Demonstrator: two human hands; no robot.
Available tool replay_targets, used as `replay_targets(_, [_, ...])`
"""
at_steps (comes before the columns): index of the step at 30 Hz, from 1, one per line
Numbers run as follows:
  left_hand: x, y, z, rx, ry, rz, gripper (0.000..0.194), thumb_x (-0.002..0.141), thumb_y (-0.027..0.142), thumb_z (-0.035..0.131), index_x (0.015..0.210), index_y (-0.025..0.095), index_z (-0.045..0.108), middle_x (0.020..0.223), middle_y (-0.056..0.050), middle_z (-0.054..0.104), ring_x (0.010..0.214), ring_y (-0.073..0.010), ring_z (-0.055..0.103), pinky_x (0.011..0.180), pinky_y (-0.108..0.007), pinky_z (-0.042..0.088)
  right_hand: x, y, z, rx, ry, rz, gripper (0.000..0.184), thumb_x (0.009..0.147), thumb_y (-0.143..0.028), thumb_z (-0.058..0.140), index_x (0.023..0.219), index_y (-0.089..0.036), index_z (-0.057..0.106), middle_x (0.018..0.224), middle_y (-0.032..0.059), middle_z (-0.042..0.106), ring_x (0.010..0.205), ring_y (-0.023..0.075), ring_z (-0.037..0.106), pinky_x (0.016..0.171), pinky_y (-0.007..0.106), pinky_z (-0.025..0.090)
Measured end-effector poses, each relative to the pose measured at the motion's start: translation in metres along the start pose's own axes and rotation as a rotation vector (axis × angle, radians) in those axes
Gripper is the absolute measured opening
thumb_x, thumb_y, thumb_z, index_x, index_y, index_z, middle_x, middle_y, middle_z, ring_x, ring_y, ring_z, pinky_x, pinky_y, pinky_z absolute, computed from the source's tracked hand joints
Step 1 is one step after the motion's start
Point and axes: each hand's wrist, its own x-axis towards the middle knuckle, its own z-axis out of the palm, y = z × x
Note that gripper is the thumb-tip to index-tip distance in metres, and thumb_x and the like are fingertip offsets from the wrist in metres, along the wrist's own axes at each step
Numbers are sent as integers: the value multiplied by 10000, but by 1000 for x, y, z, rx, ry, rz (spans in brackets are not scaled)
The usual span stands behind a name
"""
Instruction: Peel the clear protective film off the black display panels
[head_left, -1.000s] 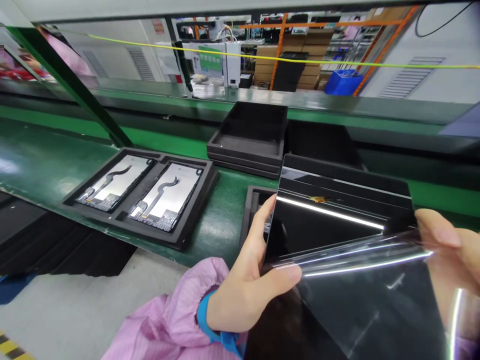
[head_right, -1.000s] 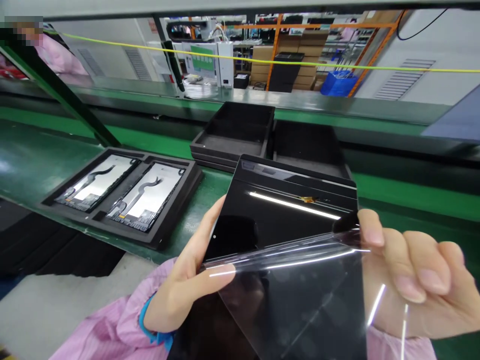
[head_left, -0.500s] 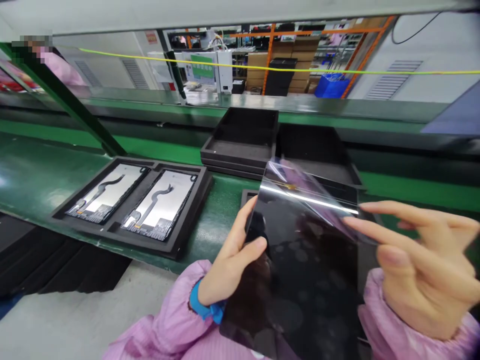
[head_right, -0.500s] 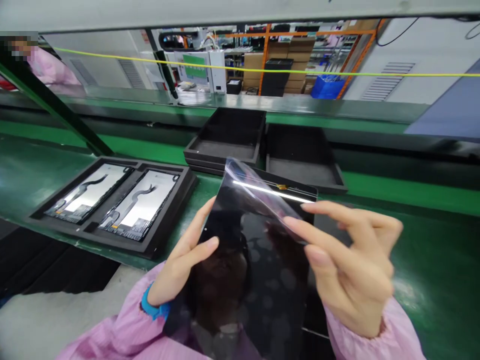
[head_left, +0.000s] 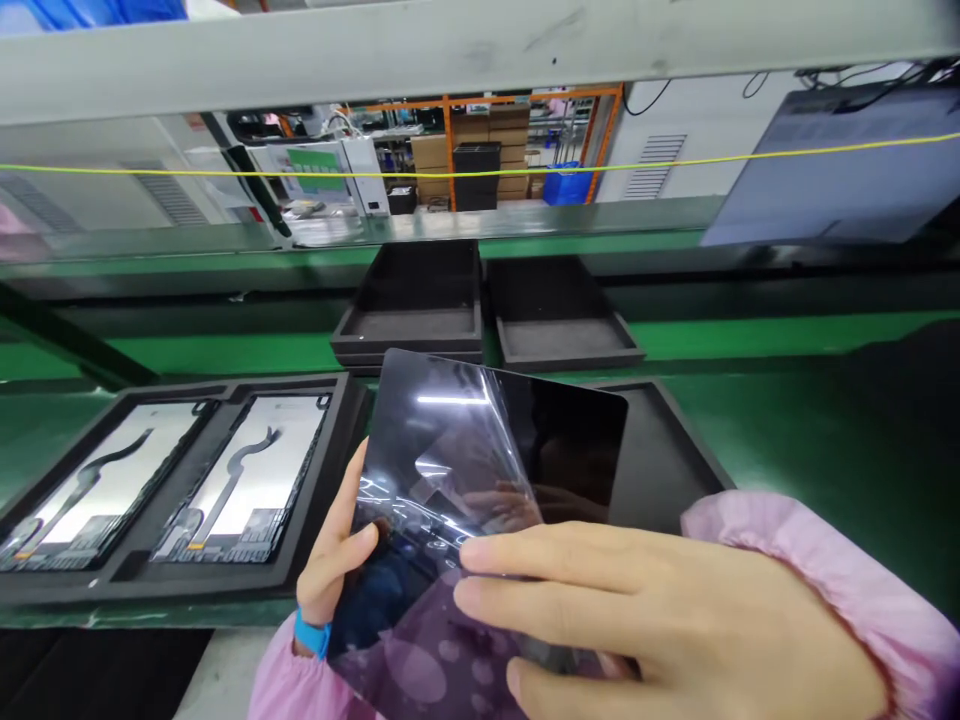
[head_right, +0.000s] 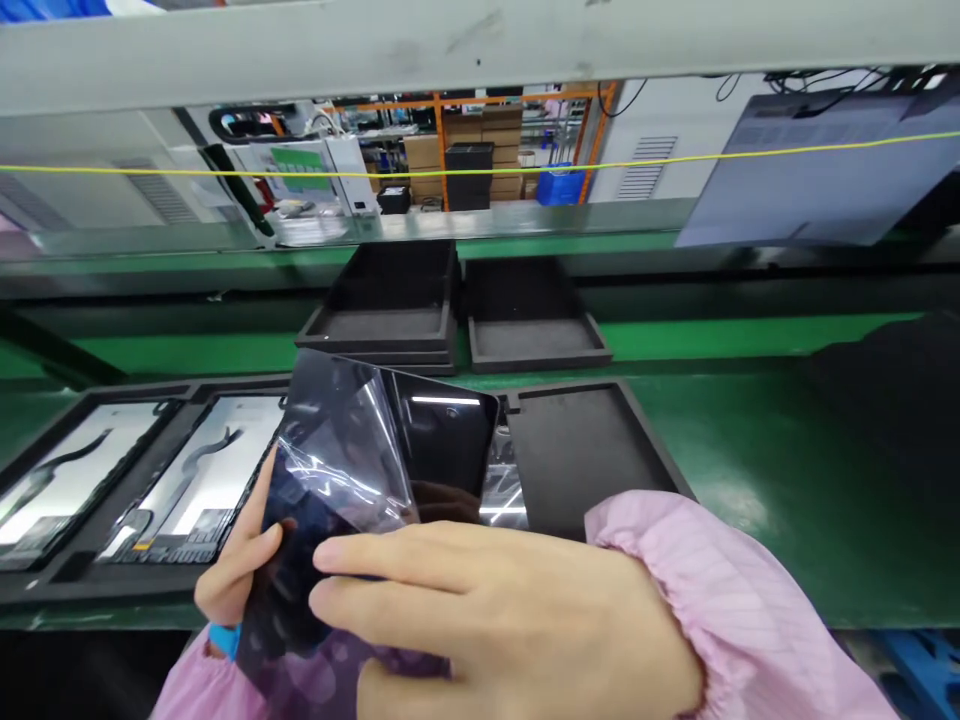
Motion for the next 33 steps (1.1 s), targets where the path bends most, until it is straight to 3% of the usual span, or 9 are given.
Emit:
replay_targets(4, [0,-1,-5,8,1,8,450,735,335,665,1183,376,651,1306,89,601,1401,-298,304,1207,-434,73,4,4,-3,-10,-58,-80,247,887,-307,527,907,-143,710,1257,82,583,1318,233,402,1182,281,239])
replay_targets(7, [2,-2,-4,11,3,8,440,779,346,612,1219,346,632,1339,86,575,1414,-279,275,1206,-410,49,2,14,3,64,-39,-135,273,877,-252,483,868,-106,713,1281,112,562,1362,243,331,1187,293,232])
replay_targets(10, [6,-4,5,-15,0,1,440,836,301,545,1273,294,595,1323,56,596,1439,-228,201,1199,-363,-7,-2,35,7,179,10,-134,225,858,-155,489,823,-71,695,1291,161,543,1380,252,296,1168,315,287])
replay_targets(13, [15,-10,12,-92,-6,12,411,880,281,514,1285,276,583,1349,42,576,1410,-208,290,1201,-325,82,-3,62,13,310,68,-71,156,890,-173,562,794,-85,647,1220,166,583,1326,240,391,1107,334,389])
replay_targets(16, [25,-18,11,-132,-34,-10,439,905,337,509,1341,283,518,1445,50,469,1404,-203,305,1187,-319,191,-1,84,27,357,300,2,183,861,-177,622,696,-129,562,1089,134,639,1258,227,463,1047,360,439])
replay_targets(19, [30,-21,7,-81,-3,10,478,904,355,528,1372,276,477,1494,98,379,1442,-174,189,1189,-256,164,3,93,41,259,600,136,239,836,-142,620,630,-158,499,1077,91,647,1274,237,433,1055,413,398])
replay_targets(22, [29,-17,9,-80,27,16,477,914,343,517,1385,289,458,1507,121,345,1451,-148,147,1193,-233,136,8,97,51,220,793,291,254,818,-151,622,610,-174,479,1088,48,650,1277,242,425,1075,450,355])
replay_targets(28, [17,7,38,-138,42,-3,500,924,331,468,1418,285,407,1452,68,458,1450,-168,146,1211,-326,86,10,112,55,349,1072,474,272,822,-231,628,600,-187,477,969,8,687,1217,239,499,1062,456,362])
replay_targets(33, [16,24,57,-428,-104,-71,536,927,292,455,1449,292,332,1487,43,413,1432,-196,231,1197,-378,152,4,119,51,422,1165,441,230,783,-137,614,584,-169,503,979,36,693,1104,215,586,1039,393,392])
